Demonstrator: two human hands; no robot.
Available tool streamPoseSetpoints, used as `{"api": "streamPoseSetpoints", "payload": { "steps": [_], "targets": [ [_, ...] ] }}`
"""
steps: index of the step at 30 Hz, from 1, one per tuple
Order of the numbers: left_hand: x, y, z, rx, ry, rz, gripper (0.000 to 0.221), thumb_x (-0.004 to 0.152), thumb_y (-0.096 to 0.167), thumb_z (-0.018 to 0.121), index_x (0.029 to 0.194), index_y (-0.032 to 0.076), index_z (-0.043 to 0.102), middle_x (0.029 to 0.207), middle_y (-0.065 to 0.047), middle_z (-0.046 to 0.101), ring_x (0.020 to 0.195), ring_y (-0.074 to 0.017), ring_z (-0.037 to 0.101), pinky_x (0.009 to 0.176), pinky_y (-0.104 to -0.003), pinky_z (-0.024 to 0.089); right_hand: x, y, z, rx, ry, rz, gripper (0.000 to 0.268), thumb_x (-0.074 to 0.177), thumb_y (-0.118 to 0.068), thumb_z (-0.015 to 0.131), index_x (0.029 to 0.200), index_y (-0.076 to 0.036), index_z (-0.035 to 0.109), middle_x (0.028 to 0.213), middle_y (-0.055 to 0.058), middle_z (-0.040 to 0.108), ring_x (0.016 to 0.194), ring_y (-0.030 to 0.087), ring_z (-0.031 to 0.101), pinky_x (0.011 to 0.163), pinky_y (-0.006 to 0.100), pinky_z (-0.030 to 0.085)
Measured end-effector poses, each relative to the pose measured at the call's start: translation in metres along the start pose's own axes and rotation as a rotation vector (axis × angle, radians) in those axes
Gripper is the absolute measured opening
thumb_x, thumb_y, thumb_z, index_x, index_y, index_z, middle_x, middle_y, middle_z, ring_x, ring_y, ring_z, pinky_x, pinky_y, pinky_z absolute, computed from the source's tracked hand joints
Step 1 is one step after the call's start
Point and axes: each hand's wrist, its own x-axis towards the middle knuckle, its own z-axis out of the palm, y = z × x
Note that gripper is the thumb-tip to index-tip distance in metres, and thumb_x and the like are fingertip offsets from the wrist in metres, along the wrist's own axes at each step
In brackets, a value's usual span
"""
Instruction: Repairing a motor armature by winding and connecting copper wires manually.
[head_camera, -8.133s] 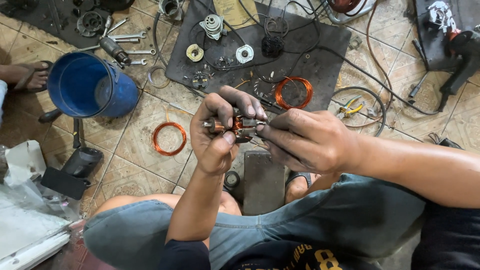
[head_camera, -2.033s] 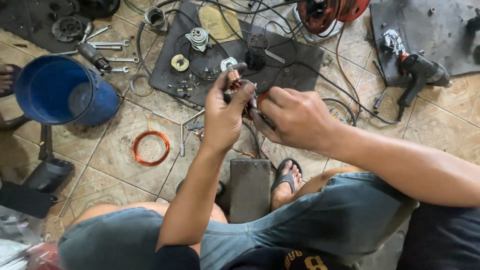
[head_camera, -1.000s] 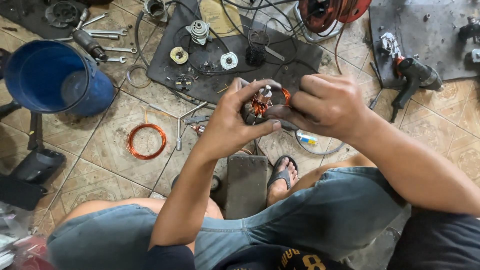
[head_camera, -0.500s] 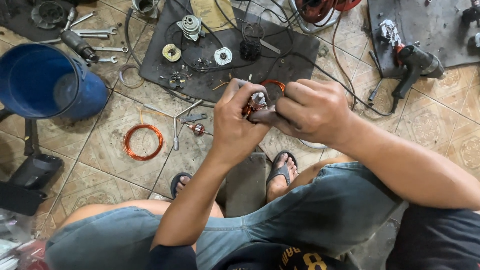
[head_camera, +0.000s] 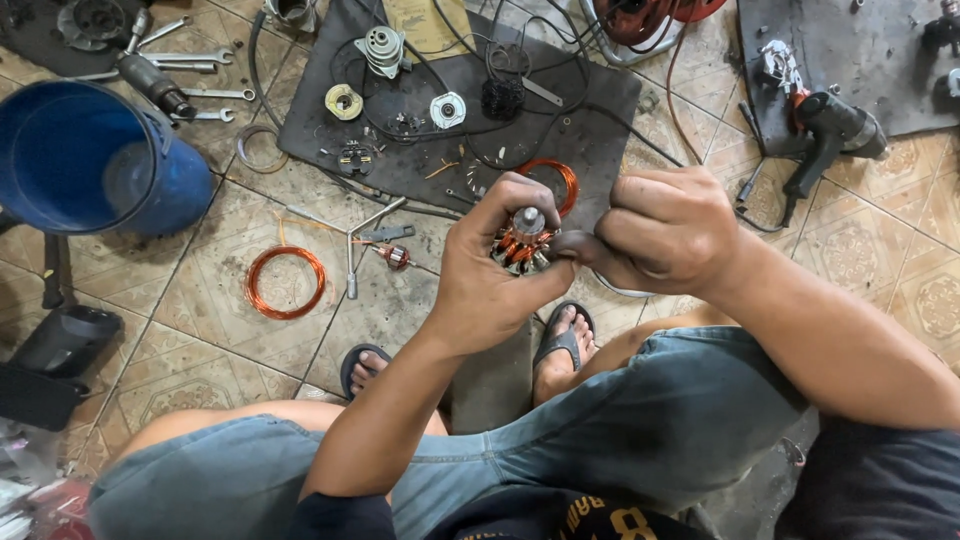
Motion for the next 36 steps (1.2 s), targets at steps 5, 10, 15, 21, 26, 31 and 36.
{"api": "streamPoseSetpoints", "payload": {
  "steps": [5, 10, 15, 21, 26, 31, 36],
  "targets": [
    [-0.001, -0.002, -0.002, -0.128, -0.062, 0.055, 0.028, 0.078, -0.006, 0.081, 0.094, 0.008, 0.063, 0.091, -0.01, 0.061, 0.087, -0.0187, 0.063, 0.079, -0.035, 0.056, -0.003, -0.004, 0.001, 0.146, 0.022, 0.098, 0.043, 0.099, -0.014, 0.065, 0.058, -0.009, 0.051, 0.058, 0.004, 0.036, 0.04, 0.027, 0.044, 0.038, 0.034, 0.04],
    [0.002, -0.008, -0.008, -0.183, -0.11, 0.116, 0.027, 0.08, -0.002, 0.084, 0.094, 0.006, 0.062, 0.094, -0.015, 0.061, 0.089, -0.0246, 0.067, 0.079, -0.038, 0.059, 0.001, -0.012, 0.004, 0.239, 0.068, 0.182, 0.044, 0.097, -0.01, 0.066, 0.057, -0.008, 0.049, 0.056, 0.006, 0.035, 0.038, 0.031, 0.042, 0.036, 0.033, 0.038],
    [0.001, -0.007, -0.01, 0.011, -0.092, 0.175, 0.034, 0.078, 0.009, 0.091, 0.102, 0.001, 0.068, 0.099, -0.016, 0.069, 0.095, -0.029, 0.072, 0.085, -0.042, 0.06, 0.001, -0.013, 0.005, 0.224, 0.115, 0.224, 0.043, 0.096, -0.008, 0.071, 0.058, -0.007, 0.052, 0.055, 0.007, 0.037, 0.038, 0.032, 0.042, 0.038, 0.034, 0.038],
    [-0.001, -0.011, -0.008, -0.051, -0.095, 0.129, 0.025, 0.091, 0.022, 0.074, 0.101, 0.005, 0.059, 0.102, -0.016, 0.062, 0.1, -0.0261, 0.062, 0.088, -0.041, 0.054, 0.007, -0.015, 0.004, 0.217, 0.099, 0.282, 0.041, 0.096, -0.005, 0.073, 0.061, -0.006, 0.051, 0.057, 0.009, 0.037, 0.041, 0.034, 0.042, 0.04, 0.038, 0.039],
    [0.004, -0.018, -0.009, -0.059, -0.013, 0.24, 0.007, 0.085, 0.008, 0.062, 0.087, 0.002, 0.059, 0.088, -0.02, 0.065, 0.083, -0.0315, 0.069, 0.068, -0.041, 0.059, 0.011, -0.022, 0.008, 0.25, 0.12, 0.277, 0.02, 0.094, -0.009, 0.071, 0.076, -0.004, 0.067, 0.056, 0.008, 0.042, 0.039, 0.029, 0.045, 0.04, 0.036, 0.042],
    [0.003, -0.018, -0.009, -0.092, 0.05, 0.276, 0.004, 0.082, 0.002, 0.06, 0.084, 0.002, 0.058, 0.085, -0.022, 0.064, 0.082, -0.035, 0.07, 0.068, -0.044, 0.059, 0.006, -0.028, 0.013, 0.306, 0.125, 0.357, 0.008, 0.094, -0.006, 0.069, 0.088, -0.001, 0.07, 0.057, 0.005, 0.043, 0.039, 0.022, 0.045, 0.039, 0.029, 0.044],
    [0.005, -0.017, -0.014, -0.067, 0.123, 0.327, 0.005, 0.08, 0.004, 0.06, 0.077, 0.004, 0.056, 0.081, -0.019, 0.066, 0.079, -0.0355, 0.071, 0.068, -0.043, 0.06, 0.007, -0.026, 0.021, 0.388, 0.114, 0.277, 0.015, 0.095, -0.009, 0.063, 0.093, 0.002, 0.074, 0.059, 0.007, 0.049, 0.041, 0.023, 0.05, 0.04, 0.034, 0.047]
  ]
}}
